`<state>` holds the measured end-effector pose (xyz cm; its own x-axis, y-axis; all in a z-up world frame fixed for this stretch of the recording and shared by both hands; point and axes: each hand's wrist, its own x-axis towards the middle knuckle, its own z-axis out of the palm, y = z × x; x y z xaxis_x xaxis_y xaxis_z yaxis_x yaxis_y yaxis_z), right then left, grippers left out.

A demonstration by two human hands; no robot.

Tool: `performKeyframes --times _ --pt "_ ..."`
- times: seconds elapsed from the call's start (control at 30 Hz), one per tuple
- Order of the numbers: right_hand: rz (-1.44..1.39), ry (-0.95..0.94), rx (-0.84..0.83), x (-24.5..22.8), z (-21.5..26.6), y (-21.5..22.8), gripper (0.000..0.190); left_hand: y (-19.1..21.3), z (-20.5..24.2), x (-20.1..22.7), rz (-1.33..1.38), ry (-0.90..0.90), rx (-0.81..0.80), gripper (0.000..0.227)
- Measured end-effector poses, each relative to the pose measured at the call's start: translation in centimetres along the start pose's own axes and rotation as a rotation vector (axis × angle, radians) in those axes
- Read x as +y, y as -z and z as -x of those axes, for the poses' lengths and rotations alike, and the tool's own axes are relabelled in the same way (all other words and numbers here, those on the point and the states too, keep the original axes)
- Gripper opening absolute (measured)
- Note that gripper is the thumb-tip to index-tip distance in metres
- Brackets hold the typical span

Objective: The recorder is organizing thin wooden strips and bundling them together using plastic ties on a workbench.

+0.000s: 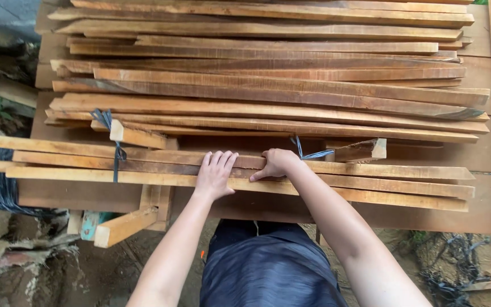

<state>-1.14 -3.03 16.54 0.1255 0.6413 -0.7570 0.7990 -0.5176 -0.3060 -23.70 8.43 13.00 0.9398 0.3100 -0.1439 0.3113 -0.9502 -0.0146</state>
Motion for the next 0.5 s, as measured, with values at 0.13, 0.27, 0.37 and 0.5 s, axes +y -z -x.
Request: performKeyframes --times 0.13,0.27,0.37,0.5 --pt "0.043 0.012 0.127 -1.2 2.4 -0.9 0.115 0.3 2.0 1.5 -0.006 0.013 0.083 0.134" --pt "0.172 0.011 0.342 -2.3 5.4 -2.7 0.106 -0.3 4.6 3.7 -0.032 0.071 0.193 0.130" --pt "0.190 -0.002 0.459 -3.3 7.4 -4.2 0.105 0.3 6.2 4.5 0.045 0.081 0.266 0.120" --pt "0.195 -0.020 0.600 -4.6 8.9 -7.1 0.109 2.4 8.4 4.2 0.135 0.067 0.253 0.086"
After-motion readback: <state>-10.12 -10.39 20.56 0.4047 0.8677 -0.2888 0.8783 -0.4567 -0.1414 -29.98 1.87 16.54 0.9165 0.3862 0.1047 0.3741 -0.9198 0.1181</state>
